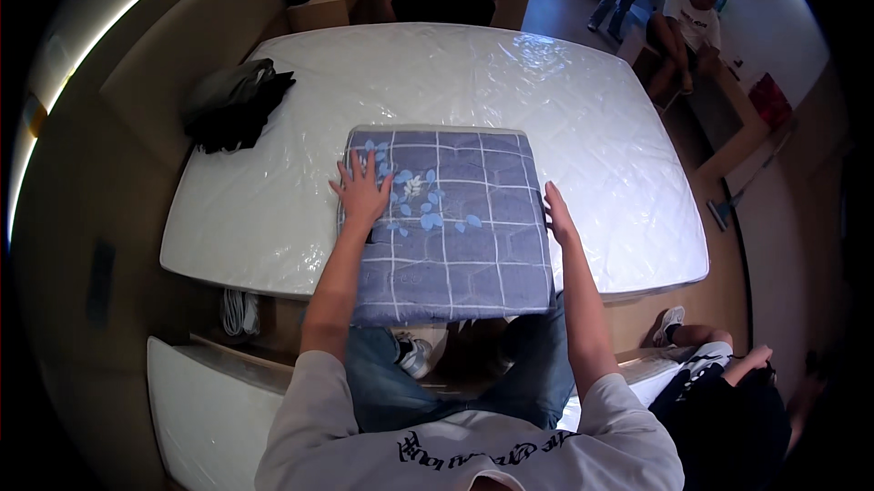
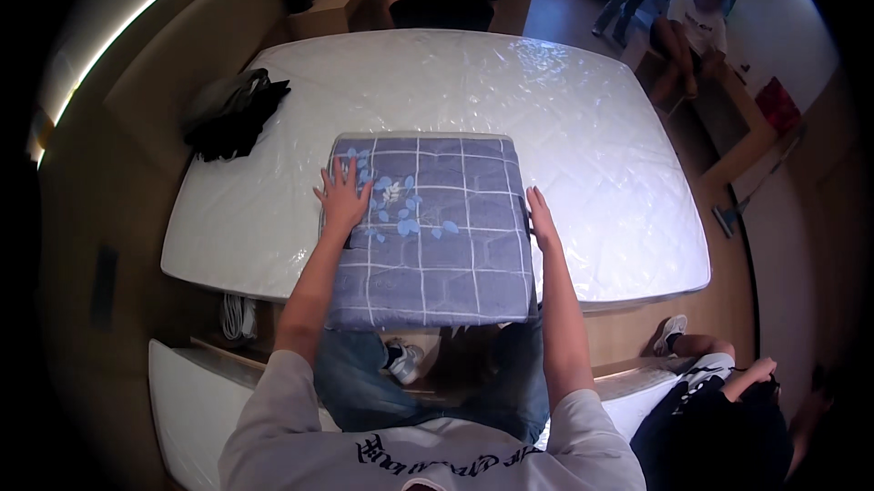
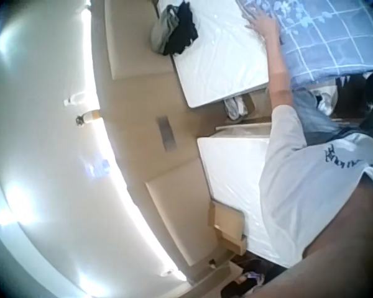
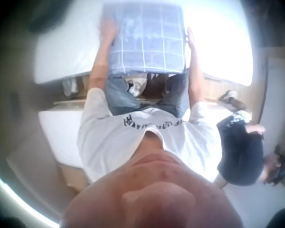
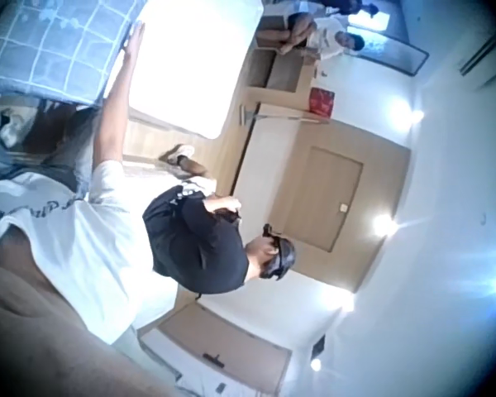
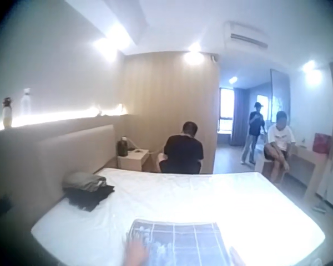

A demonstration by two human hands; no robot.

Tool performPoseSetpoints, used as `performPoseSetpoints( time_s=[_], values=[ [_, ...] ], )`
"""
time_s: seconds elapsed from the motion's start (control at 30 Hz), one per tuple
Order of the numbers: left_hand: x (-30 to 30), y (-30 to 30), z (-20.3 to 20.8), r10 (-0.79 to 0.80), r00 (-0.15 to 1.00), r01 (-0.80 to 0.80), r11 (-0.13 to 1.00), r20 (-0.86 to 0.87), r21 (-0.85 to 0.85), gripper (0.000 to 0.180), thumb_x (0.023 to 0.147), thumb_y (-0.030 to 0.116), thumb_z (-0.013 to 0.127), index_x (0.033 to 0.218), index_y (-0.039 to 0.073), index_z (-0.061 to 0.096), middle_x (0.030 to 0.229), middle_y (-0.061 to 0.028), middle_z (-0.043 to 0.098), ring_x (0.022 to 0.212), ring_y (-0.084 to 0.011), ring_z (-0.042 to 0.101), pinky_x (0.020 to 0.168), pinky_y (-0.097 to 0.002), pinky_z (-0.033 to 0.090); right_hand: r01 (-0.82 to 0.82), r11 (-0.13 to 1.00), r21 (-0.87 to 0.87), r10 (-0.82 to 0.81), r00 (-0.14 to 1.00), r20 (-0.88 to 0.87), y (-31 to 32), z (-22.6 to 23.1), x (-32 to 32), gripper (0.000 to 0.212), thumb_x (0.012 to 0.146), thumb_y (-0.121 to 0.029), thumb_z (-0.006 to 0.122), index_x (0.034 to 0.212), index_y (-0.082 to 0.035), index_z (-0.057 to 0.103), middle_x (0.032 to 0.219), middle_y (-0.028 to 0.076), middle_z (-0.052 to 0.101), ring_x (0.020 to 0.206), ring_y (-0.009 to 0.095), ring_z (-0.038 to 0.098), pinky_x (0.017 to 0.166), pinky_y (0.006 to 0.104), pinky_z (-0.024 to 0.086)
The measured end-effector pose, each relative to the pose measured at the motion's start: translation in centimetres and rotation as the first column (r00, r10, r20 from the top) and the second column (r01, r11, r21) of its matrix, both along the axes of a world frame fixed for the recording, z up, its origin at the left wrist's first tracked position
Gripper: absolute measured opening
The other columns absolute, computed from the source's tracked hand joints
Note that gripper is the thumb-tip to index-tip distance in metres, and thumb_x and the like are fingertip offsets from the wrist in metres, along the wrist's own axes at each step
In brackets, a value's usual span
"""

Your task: The person unfolds and spreads a patterned mattress pad across a mattress, then folds it inward along its edges and folds it back into a compact rectangle by hand.

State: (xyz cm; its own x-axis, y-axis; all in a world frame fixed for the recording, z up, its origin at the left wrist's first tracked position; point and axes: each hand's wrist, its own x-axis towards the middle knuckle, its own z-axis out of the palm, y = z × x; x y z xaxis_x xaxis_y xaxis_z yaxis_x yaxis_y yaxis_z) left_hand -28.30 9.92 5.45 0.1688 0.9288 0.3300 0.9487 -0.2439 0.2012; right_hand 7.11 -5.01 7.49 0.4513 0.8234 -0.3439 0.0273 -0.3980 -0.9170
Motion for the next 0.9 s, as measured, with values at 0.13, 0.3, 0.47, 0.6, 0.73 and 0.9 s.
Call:
performPoseSetpoints(
  time_s=[0.13, 0.3, 0.47, 0.6, 0.73, 0.9],
  values=[
    [0.8, 0.3, -1.5, -0.039, 0.988, 0.055, 0.994, 0.152, -0.1, 0.063, 0.083, 0.047, 0.045, 0.136, 0.018, 0.028, 0.143, -0.0114, 0.017, 0.128, -0.0413, 0.016, 0.095, -0.0613, 0.023, -0.267, 0.962, 0.06, 0.271, 0.958, -0.09, 5.6, -3.1, 5.4, 0.1, 0.074, -0.075, 0.033, 0.138, -0.001, 0.01, 0.143, 0.018, 0.015, 0.131, 0.035, 0.016, 0.102, 0.0484, 0.019],
    [-2.2, 1.4, -3.4, -0.043, 0.961, 0.061, 0.996, 0.273, -0.061, 0.065, 0.083, 0.048, 0.046, 0.136, 0.018, 0.025, 0.141, -0.0167, 0.019, 0.123, -0.0434, 0.029, 0.094, -0.0515, 0.033, 0.119, 0.983, -0.139, -0.137, 0.982, -0.128, 10.1, -2.4, 4.4, 0.098, 0.075, -0.076, 0.025, 0.135, 0.002, 0.022, 0.133, 0.021, 0.035, 0.125, 0.028, 0.032, 0.102, 0.0476, 0.02],
    [-0.1, 3.8, -0.7, 0.343, 0.888, -0.131, 0.825, 0.305, -0.549, 0.067, 0.085, 0.045, 0.042, 0.138, 0.014, 0.015, 0.134, -0.0292, 0.024, 0.105, -0.0441, 0.049, 0.09, -0.0436, 0.039, -0.216, 0.975, -0.054, 0.218, 0.976, 0.016, 11.9, -0.2, 2.3, 0.088, 0.08, -0.069, 0.029, 0.134, -0.001, 0.027, 0.134, 0.016, 0.035, 0.121, 0.024, 0.037, 0.101, 0.0286, 0.024],
    [-0.8, 3.4, -1.1, 0.362, 0.887, -0.121, 0.781, 0.287, -0.613, 0.067, 0.086, 0.042, 0.042, 0.139, 0.014, 0.011, 0.135, -0.0272, 0.024, 0.112, -0.0441, 0.042, 0.09, -0.05, 0.037, -0.054, 0.99, -0.131, 0.062, 0.997, 0.055, 8.3, 0.7, 2.3, 0.091, 0.078, -0.07, 0.032, 0.138, -0.003, 0.016, 0.14, 0.018, 0.023, 0.128, 0.031, 0.026, 0.102, 0.0457, 0.021],
    [-1.5, -2.4, 0.3, 0.11, 0.988, -0.094, 0.985, 0.106, -0.144, 0.066, 0.085, 0.04, 0.046, 0.138, 0.015, 0.018, 0.139, -0.0216, 0.019, 0.125, -0.0429, 0.023, 0.093, -0.0614, 0.026, -0.013, 0.991, -0.131, 0.025, 0.996, 0.091, -2.2, -0.4, 0.3, 0.086, 0.078, -0.071, 0.03, 0.14, -0.014, 0.013, 0.142, 0.018, 0.017, 0.129, 0.036, 0.02, 0.099, 0.054, 0.021],
    [-3.8, -14.6, 1.7, -0.087, 0.996, 0.087, 0.974, 0.009, -0.208, 0.064, 0.082, 0.039, 0.051, 0.136, 0.016, 0.026, 0.142, -0.0155, 0.016, 0.129, -0.0401, 0.015, 0.096, -0.0627, 0.019, 0.053, 0.993, -0.104, -0.073, 0.976, -0.203, -13.0, -3.1, -3.7, 0.06, 0.094, -0.042, 0.028, 0.132, 0.004, 0.029, 0.134, 0.014, 0.035, 0.122, 0.022, 0.033, 0.101, 0.0288, 0.025]
  ],
)
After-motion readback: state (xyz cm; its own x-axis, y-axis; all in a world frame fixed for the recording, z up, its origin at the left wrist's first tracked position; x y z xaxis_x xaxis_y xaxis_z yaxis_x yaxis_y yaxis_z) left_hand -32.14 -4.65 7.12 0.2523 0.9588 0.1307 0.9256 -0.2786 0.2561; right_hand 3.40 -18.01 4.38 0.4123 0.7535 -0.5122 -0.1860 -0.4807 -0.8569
